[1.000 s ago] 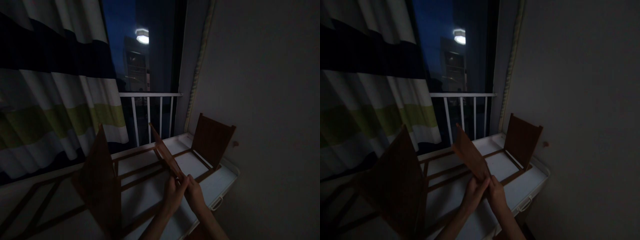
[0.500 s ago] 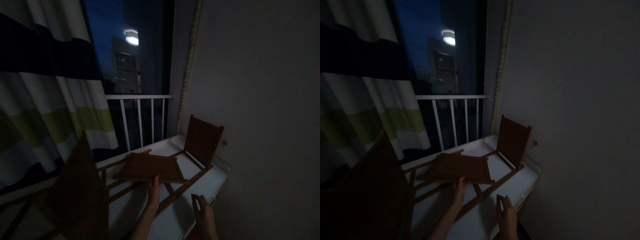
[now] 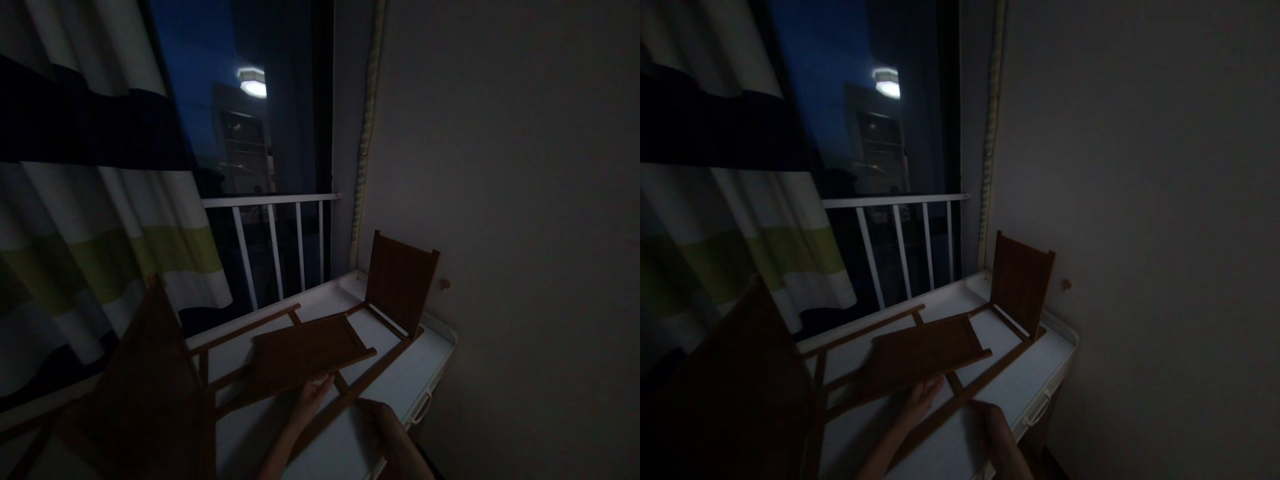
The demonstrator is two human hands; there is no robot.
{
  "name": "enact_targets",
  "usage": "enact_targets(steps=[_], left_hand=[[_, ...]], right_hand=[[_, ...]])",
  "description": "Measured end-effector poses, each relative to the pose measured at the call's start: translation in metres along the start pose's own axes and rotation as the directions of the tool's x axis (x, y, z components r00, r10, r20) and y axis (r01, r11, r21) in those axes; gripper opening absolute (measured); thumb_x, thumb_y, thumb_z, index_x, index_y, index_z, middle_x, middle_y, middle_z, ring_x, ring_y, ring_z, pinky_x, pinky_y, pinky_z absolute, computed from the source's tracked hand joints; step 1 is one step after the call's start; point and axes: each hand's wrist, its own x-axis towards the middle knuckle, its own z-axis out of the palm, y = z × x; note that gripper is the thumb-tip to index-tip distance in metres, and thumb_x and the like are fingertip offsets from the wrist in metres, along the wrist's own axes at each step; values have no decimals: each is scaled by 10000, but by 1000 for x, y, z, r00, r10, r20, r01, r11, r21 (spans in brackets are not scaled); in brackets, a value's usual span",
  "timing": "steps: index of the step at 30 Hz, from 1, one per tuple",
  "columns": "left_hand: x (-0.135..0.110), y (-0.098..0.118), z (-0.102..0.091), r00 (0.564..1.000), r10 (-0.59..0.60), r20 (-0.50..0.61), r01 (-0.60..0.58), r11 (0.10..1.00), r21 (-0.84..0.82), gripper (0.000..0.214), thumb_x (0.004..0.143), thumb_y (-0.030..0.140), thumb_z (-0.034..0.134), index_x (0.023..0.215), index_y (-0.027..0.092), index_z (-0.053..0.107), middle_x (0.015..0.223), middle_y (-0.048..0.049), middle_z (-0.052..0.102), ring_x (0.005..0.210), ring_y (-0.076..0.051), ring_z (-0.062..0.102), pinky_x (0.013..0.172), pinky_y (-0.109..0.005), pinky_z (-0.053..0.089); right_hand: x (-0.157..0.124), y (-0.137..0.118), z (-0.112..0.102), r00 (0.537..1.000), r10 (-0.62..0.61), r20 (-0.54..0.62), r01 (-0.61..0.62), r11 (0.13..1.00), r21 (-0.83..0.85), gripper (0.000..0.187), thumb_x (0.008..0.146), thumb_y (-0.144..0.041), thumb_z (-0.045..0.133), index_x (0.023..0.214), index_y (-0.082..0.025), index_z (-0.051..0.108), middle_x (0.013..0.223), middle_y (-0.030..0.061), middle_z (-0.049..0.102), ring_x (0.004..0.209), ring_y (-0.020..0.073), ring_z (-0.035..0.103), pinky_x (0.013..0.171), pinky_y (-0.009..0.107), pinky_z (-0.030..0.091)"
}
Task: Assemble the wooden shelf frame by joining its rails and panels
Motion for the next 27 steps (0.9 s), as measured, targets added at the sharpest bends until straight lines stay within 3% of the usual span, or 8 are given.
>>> enact_targets(steps=[4,8,11,13,15,17,21,27], left_hand=[[-11,-3,2,984,72,162,-112,961,254,501,543,475,651,888,128,542,742,-20,559,737,-170,527,690,-262,409],[-18,7,8,952,109,287,-233,866,443,350,527,251,690,851,178,579,675,40,554,681,-144,513,639,-230,368],[-20,13,11,943,154,295,-296,793,533,152,602,244,627,728,172,580,691,27,562,722,-150,513,659,-230,347],[-22,14,12,941,180,288,-319,760,566,118,642,248,585,726,165,575,729,8,570,742,-153,513,667,-230,349],[-23,14,13,937,207,282,-339,740,581,119,678,251,546,751,161,571,784,-13,578,770,-156,515,684,-231,356],[-23,14,13,930,233,284,-361,726,585,121,699,251,522,769,162,565,817,-25,582,789,-157,519,696,-228,362],[-22,11,15,917,267,297,-396,709,584,110,704,233,514,783,170,558,825,-27,589,797,-157,526,705,-230,365],[-19,6,15,917,274,290,-397,701,593,113,707,238,509,762,160,570,814,-33,593,812,-171,526,711,-250,363]], right_hand=[[1,-4,0,995,92,40,-95,991,98,211,705,-315,413,538,-204,351,440,-86,210,340,58,213,325,167,203],[1,-7,1,995,98,33,-99,995,25,186,737,-271,359,583,-182,413,429,-84,241,327,60,238,320,162,224],[2,-8,-1,999,42,-13,-43,990,-136,245,761,-256,335,679,-142,535,425,-47,372,344,90,369,339,186,301],[3,-8,-5,998,-39,-45,25,961,-274,257,749,-199,354,779,-116,596,547,23,543,504,133,534,457,213,405],[4,-8,-8,989,-137,-63,98,903,-419,300,724,-127,378,906,-107,615,811,90,636,795,173,593,673,242,437],[2,-8,-10,973,-219,-66,147,820,-553,367,728,-104,387,1033,-117,591,988,123,619,969,207,549,805,283,391],[-7,-12,-5,947,-319,-42,182,640,-746,364,799,-176,371,1111,-194,556,880,126,654,864,242,600,700,312,409],[-10,-22,9,926,-375,-40,150,464,-873,286,791,-166,363,827,-227,640,764,83,665,718,229,627,572,280,401]])
